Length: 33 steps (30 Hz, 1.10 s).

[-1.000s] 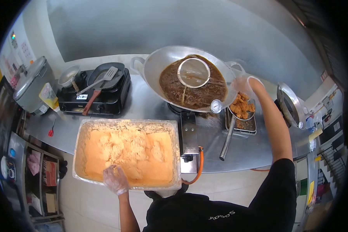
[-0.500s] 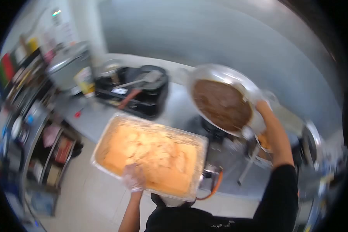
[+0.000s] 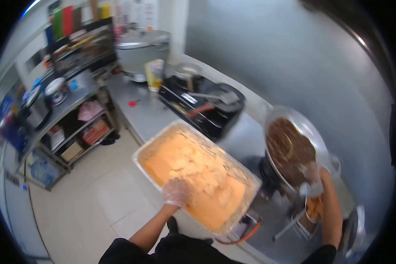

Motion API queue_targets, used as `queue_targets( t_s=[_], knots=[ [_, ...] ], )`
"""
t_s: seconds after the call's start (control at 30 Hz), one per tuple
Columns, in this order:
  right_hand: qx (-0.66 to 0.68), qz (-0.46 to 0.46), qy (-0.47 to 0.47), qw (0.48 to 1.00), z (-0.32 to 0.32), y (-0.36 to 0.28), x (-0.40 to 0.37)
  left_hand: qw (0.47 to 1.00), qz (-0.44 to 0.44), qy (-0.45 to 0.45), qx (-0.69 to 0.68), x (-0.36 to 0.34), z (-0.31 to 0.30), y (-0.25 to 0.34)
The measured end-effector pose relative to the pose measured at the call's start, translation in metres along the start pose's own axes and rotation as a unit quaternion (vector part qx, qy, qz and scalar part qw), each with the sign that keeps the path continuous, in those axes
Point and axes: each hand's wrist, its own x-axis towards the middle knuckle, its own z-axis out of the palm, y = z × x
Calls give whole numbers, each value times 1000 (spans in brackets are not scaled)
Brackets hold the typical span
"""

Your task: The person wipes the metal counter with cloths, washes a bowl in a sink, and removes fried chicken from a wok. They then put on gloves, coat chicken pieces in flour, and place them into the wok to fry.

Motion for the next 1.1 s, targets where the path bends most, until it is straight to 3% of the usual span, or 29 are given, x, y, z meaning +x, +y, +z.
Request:
queue_targets(
  t_s=[0.07, 0.13, 0.17, 0.2, 0.27, 0.33, 0.37, 0.43, 0.47, 0.57, 0.67, 0.73, 0.8, 0.87, 1.03, 1.1],
  knots=[
    [46, 24, 23, 998, -19, -33, -39, 998, 25, 45, -45, -3, 5, -3],
    [46, 49, 36, 997, -59, -71, -84, 999, 30, 41, -4, 0, 2, 4],
    [85, 34, 37, 995, -49, -62, -87, 998, 25, 53, -19, -2, -4, 9],
    [142, 108, 64, 982, -66, -80, -107, 997, 15, 69, -31, 0, -10, 13],
    [259, 177, 136, 940, -40, -69, -112, 998, 13, 59, -31, -2, -11, 15],
    [262, 180, 186, 930, -7, -54, -117, 998, 7, 49, -32, 1, -9, 13],
    [292, 271, 164, 902, -30, -73, -147, 999, 6, 36, -33, 3, -7, 11],
    [370, 295, 174, 864, -5, -69, -175, 999, -8, 5, -31, -2, 1, 7],
    [407, 307, 180, 842, 10, -59, -188, 999, -21, -13, -24, -2, -1, 9],
    [545, 262, 325, 727, 89, -28, -231, 1000, -12, -11, -14, -3, -3, 14],
    [433, 317, 256, 804, 128, -17, -282, 999, -20, -6, -27, 0, -6, 19],
    [416, 320, 257, 812, 186, -15, -308, 999, -23, -5, -37, -1, -5, 18],
    [409, 343, 281, 797, 229, -33, -331, 998, -25, 11, -51, -3, 1, 14],
    [327, 391, 311, 802, 324, -33, -339, 999, -13, 14, -28, 0, 15, 2],
    [303, 523, 86, 792, 435, -57, -365, 999, 5, 47, -14, -1, 19, -2],
    [322, 569, 80, 752, 484, -61, -357, 997, -7, 48, -53, -3, 13, 2]
  ],
)
